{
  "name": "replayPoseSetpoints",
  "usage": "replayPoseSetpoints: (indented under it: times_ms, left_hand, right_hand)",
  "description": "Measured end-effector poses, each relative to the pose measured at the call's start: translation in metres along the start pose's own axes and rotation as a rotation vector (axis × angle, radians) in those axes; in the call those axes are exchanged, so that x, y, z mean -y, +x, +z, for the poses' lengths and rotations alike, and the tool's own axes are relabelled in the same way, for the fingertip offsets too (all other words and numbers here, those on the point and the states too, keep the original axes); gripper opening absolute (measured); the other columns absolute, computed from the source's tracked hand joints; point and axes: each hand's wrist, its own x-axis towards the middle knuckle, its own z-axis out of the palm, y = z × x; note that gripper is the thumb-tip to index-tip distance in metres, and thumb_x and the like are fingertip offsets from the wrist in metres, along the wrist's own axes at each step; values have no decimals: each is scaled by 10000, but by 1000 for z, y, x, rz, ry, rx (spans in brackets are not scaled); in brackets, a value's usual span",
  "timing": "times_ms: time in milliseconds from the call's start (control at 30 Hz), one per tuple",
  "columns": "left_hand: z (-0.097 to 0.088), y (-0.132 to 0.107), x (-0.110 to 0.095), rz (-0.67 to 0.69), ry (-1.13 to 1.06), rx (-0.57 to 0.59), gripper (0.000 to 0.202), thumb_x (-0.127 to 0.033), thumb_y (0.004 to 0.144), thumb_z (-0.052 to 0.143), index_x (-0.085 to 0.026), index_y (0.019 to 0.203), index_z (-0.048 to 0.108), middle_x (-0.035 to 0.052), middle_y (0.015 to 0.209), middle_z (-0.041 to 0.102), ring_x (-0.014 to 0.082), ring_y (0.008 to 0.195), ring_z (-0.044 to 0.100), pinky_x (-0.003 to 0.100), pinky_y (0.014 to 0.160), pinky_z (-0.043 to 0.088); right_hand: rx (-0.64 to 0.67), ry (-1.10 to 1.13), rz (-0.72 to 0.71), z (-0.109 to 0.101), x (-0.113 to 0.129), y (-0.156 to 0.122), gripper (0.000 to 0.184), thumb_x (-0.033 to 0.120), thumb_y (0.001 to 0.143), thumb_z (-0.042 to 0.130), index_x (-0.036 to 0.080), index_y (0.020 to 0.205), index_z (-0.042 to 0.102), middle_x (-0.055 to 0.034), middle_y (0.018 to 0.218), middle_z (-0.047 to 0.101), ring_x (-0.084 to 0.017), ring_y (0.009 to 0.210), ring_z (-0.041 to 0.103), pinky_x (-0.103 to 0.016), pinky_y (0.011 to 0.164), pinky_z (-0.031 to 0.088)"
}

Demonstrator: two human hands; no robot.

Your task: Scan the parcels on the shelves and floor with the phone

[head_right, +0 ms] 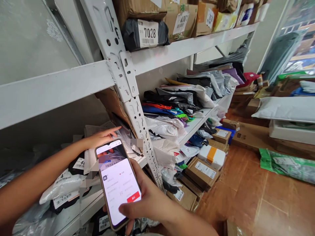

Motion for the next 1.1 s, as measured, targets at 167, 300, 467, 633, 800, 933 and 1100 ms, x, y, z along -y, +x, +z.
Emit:
replayPoseSetpoints:
  times_ms: [167,300,467,633,800,933,1100]
  left_hand:
    - [-1,4,5,7,55,22,672,-343,888,408,-306,1542,254,29,1257,586,183,990,580,278,884,438]
    - [-1,5,8,19,64,16,661,-363,894,409,-316,1537,263,20,1252,587,180,1003,575,276,897,427]
    - [1,6,11,30,42,9,661,-370,895,431,-325,1534,270,20,1237,589,179,1000,573,275,896,423]
    - [2,9,21,50,-54,13,642,-359,909,424,-348,1532,269,35,1236,563,165,961,572,280,873,431]
    - [3,11,29,55,-98,17,638,-399,914,461,-378,1524,273,26,1249,566,159,944,579,264,827,441]
    - [2,8,21,39,-70,8,634,-396,909,457,-375,1520,288,19,1239,579,164,952,589,265,835,443]
    - [1,1,3,6,-63,0,656,-390,892,450,-336,1526,294,35,1254,571,193,995,608,276,848,459]
  right_hand:
    - [-11,-34,33,1,1,-1,1232,97,729,786,303,1486,-164,-112,1050,735,-184,786,746,-156,516,589]
    - [-11,-32,24,-1,0,-1,1238,104,727,790,301,1485,-169,-110,1041,736,-182,773,748,-158,513,591]
    - [-50,20,25,-2,-4,1,1162,215,786,751,328,1483,-171,-114,1065,734,-248,829,758,-180,468,583]
    - [-141,49,26,2,-2,3,1002,333,863,661,335,1500,-113,-86,1026,748,-262,827,762,-186,433,570]
    - [-113,12,30,3,-2,2,1120,232,763,704,303,1501,-135,-84,994,762,-245,799,756,-200,462,575]
    - [-111,6,33,1,-4,1,1130,208,757,685,306,1492,-168,-85,999,758,-233,773,753,-196,465,572]
    - [-77,21,45,0,-3,-1,1155,146,694,657,321,1500,-153,-93,1056,733,-237,811,744,-203,481,570]
